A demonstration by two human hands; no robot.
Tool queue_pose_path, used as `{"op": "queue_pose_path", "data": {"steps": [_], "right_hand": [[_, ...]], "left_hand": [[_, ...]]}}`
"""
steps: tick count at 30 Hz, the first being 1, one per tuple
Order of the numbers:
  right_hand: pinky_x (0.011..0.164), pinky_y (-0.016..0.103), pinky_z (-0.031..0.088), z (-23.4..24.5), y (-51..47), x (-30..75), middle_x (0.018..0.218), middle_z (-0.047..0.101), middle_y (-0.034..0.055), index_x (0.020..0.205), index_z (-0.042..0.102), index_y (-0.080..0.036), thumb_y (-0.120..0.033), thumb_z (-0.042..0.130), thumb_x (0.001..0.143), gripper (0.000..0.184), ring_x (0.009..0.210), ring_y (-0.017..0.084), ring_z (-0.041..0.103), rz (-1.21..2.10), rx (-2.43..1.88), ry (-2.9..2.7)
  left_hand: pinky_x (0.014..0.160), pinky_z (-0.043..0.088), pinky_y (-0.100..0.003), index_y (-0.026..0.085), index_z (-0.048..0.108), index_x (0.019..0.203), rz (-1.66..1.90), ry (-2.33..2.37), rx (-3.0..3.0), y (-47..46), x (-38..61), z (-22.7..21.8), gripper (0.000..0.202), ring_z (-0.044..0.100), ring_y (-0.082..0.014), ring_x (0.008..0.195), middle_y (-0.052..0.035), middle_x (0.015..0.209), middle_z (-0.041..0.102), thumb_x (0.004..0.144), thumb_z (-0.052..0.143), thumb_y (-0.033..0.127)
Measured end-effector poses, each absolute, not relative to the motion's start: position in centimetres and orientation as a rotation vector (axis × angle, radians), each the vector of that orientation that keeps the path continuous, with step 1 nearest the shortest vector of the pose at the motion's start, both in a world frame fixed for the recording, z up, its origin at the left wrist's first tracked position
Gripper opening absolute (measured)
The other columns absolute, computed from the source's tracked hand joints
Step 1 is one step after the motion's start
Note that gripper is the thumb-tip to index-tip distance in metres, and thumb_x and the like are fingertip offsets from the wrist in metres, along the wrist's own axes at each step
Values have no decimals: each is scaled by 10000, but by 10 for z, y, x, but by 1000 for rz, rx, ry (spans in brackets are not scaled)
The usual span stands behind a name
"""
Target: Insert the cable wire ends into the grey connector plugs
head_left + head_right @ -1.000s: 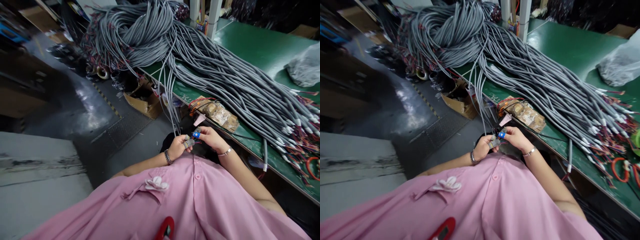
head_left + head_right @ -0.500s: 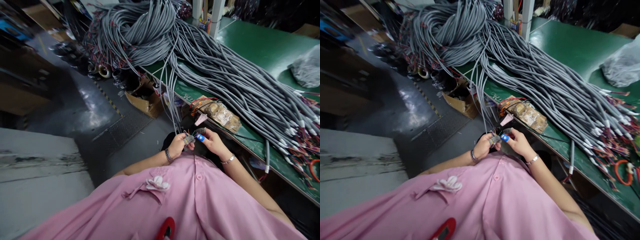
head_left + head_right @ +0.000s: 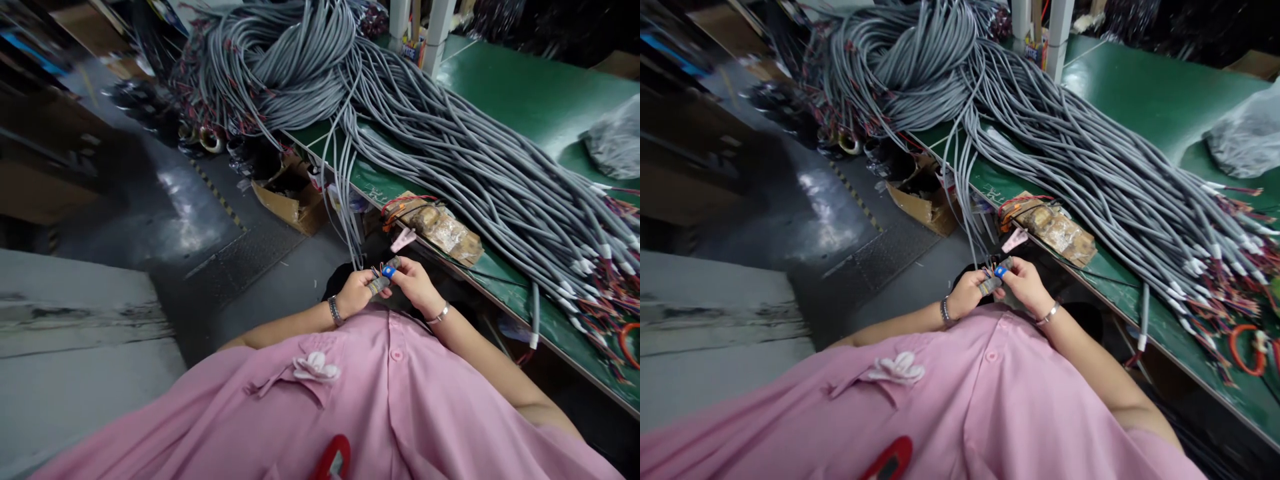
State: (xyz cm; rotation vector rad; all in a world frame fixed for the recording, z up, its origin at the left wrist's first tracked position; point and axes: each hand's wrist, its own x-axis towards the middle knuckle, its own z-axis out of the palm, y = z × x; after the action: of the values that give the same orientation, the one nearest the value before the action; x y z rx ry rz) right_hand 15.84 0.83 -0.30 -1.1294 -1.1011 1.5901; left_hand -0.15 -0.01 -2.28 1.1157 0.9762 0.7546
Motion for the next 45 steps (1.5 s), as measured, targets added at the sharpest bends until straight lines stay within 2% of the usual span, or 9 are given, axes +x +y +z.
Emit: {"op": "queue_pose_path", "data": {"steps": [4, 10, 16, 21, 26, 35, 45], "right_hand": [[520, 256, 400, 1, 10, 151, 571, 543, -30, 677, 561, -200, -420, 726, 705, 276, 516, 102, 452, 1550, -1170, -1020], [498, 249, 391, 3, 9, 148, 560, 516, -46, 694, 548, -202, -405, 737, 693, 277, 491, 89, 429, 1559, -1166, -923], [520, 265, 409, 10, 11, 147, 565, 544, -32, 769, 587, -213, -432, 727, 721, 264, 517, 112, 485, 1667, -1148, -971], [507, 254, 388, 3, 12, 144, 580, 541, -29, 714, 596, -196, -422, 754, 686, 277, 512, 95, 438, 1576, -1199, -950], [565, 251, 402, -6, 10, 145, 651, 572, -25, 730, 616, -178, -427, 768, 672, 298, 571, 94, 456, 1497, -1242, -915], [629, 279, 418, -2, 2, 154, 707, 603, -7, 788, 634, -177, -417, 764, 698, 287, 624, 114, 499, 1590, -1163, -944], [594, 271, 417, -2, -5, 155, 676, 595, -3, 746, 629, -190, -396, 714, 727, 224, 618, 128, 489, 1458, -1258, -991]], "left_hand": [[617, 540, -305, 105, 666, 820, 879, 1006, 950, -1, 1, -27, 364, 678, -187, 600, -103, 713, 722, 754, 691, 462], [560, 532, -293, 104, 633, 848, 937, 1001, 724, 1, 6, -31, 394, 669, -187, 547, -89, 660, 704, 700, 741, 453], [560, 533, -289, 103, 634, 831, 941, 987, 766, 0, 3, -30, 385, 672, -185, 564, -95, 681, 710, 724, 715, 464], [569, 537, -301, 108, 632, 822, 939, 1013, 783, 0, 3, -28, 406, 668, -184, 552, -86, 673, 707, 713, 718, 489], [547, 524, -286, 111, 622, 830, 960, 1038, 754, 0, 5, -28, 424, 668, -182, 545, -84, 666, 706, 714, 715, 507], [531, 505, -266, 110, 614, 834, 979, 1030, 767, -1, 5, -29, 427, 666, -176, 546, -79, 667, 705, 731, 702, 515], [508, 466, -244, 123, 619, 860, 988, 1082, 802, -3, 6, -28, 410, 672, -177, 560, -78, 690, 713, 731, 699, 504]]}}
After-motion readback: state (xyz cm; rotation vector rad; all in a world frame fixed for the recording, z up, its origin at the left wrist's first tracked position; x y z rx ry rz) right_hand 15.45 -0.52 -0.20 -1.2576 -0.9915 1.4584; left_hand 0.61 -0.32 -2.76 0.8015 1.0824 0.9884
